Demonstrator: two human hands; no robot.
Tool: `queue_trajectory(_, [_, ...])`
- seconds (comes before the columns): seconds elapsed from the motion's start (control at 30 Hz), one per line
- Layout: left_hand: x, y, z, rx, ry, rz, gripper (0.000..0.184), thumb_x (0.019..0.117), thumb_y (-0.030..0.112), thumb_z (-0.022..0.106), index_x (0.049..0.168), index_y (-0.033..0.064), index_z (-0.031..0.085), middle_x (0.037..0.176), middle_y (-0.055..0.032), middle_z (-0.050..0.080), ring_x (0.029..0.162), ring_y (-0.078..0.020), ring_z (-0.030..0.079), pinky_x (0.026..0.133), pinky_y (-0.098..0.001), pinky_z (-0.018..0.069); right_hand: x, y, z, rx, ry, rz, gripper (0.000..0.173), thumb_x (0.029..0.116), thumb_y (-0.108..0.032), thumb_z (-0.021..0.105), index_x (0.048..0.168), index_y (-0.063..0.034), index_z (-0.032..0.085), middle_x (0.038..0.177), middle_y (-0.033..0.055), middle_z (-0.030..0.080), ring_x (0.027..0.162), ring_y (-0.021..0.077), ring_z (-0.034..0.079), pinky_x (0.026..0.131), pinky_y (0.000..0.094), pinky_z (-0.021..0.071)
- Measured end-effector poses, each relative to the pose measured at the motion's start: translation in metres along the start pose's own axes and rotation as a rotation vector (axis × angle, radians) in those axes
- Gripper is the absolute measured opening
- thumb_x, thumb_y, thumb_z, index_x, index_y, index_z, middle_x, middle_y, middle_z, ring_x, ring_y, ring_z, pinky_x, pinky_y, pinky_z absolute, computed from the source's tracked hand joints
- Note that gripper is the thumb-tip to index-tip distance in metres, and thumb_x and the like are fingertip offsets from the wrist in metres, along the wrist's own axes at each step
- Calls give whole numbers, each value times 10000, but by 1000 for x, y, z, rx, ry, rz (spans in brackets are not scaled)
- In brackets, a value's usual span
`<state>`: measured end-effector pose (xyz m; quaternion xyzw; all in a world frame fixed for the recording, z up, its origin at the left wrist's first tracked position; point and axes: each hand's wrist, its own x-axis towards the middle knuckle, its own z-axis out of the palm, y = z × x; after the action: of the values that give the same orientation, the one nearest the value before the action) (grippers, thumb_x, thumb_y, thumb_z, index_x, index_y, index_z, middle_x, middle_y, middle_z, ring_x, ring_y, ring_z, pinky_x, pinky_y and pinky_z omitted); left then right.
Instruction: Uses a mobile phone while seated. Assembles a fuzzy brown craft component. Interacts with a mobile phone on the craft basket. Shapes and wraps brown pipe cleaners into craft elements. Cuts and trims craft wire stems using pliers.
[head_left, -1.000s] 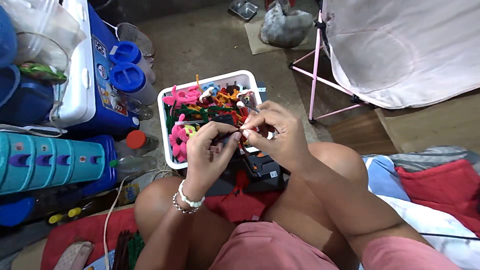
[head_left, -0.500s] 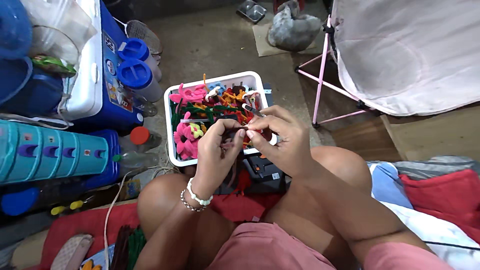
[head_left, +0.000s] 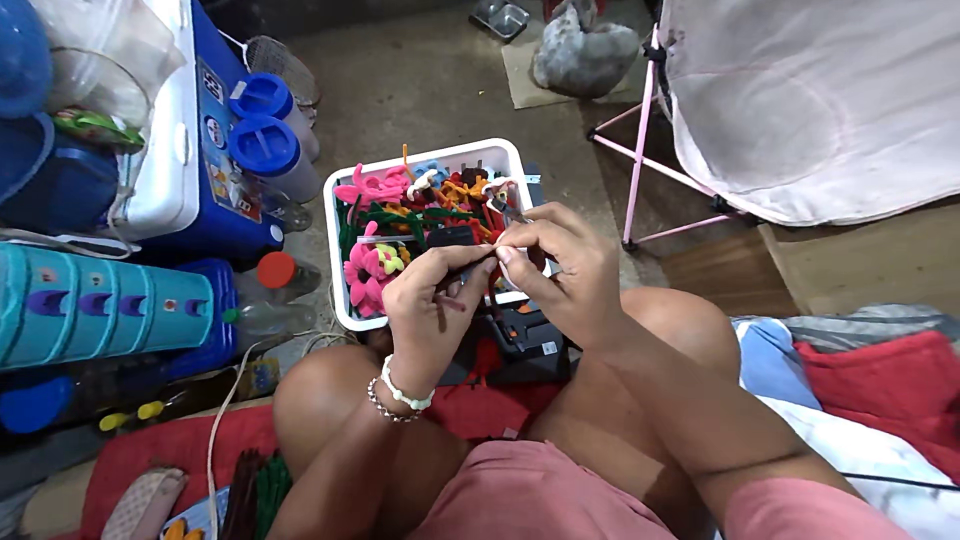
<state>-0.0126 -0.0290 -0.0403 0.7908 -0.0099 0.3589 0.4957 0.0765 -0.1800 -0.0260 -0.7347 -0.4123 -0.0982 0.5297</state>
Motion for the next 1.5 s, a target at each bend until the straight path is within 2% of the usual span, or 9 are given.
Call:
queue_trajectory(0.57, [1,9,-17,-2,-97,-57,174,896,-10,730,1065,-31,694,969,-49,707,757,-26,641,631,-151,532,1,-11,4,74,-106,28,178,1016,-113,594,1018,19,714,1044,119,699,922,112,672,769,241,568])
queue_trajectory(0.63, [1,12,-24,-20,-118,-94,196,914,9,717,1106,-6,680,939,-5,689,696,14,580,589,-121,477,3,-11,-1,60,-114,35,241,1040,-161,592,1105,26,730,1065,110,714,829,63,645,711,214,550])
queue_trajectory(0.73, [8,14,-41,-105,-134,-134,178,973,34,656,1149,19,634,998,34,676,801,22,633,692,-123,535,6,-12,-17,-13,-103,71,273,1058,-184,572,1172,4,734,1083,92,723,781,27,603,680,196,506])
queue_trajectory(0.9, [23,3,-71,-314,-13,-246,114,1025,66,569,1106,135,612,918,132,664,691,30,579,608,-149,495,-24,-13,-37,-91,-518,208,257,952,10,516,1150,-33,673,967,62,699,716,96,618,632,285,547])
queue_trajectory(1.0, [18,9,-92,-357,-14,-359,114,1047,90,545,1065,166,627,833,105,634,557,36,489,486,-91,397,-60,-6,-9,-25,-903,466,285,968,48,569,1231,-47,630,987,114,712,792,215,695,733,430,596])
queue_trajectory(1.07, [19,7,-102,-390,-21,-361,126,1050,95,530,1057,171,630,865,103,654,594,31,523,515,-99,421,-87,6,21,1,-1018,454,263,988,55,531,1227,6,630,1029,172,709,888,283,706,838,481,585])
queue_trajectory(1.2, [24,5,-113,-460,-46,-347,153,1052,110,493,1035,199,616,868,131,652,624,30,527,550,-122,434,-113,8,67,-216,-1086,454,280,978,68,521,1231,42,639,1169,251,665,1124,416,651,964,584,521])
queue_trajectory(1.4, [25,1,-121,-540,-72,-323,145,1042,118,517,1033,215,625,861,133,645,611,36,519,542,-117,438,-133,11,108,-404,-1129,412,385,1065,-29,410,1417,87,514,1430,324,515,1314,483,531,1051,612,452])
queue_trajectory(1.5, [22,1,-118,-521,-86,-329,138,1036,101,530,1041,189,637,847,122,641,605,32,515,541,-119,433,-141,18,112,-417,-1207,367,414,1016,37,470,1426,63,525,1495,308,471,1350,487,495,1096,635,403])
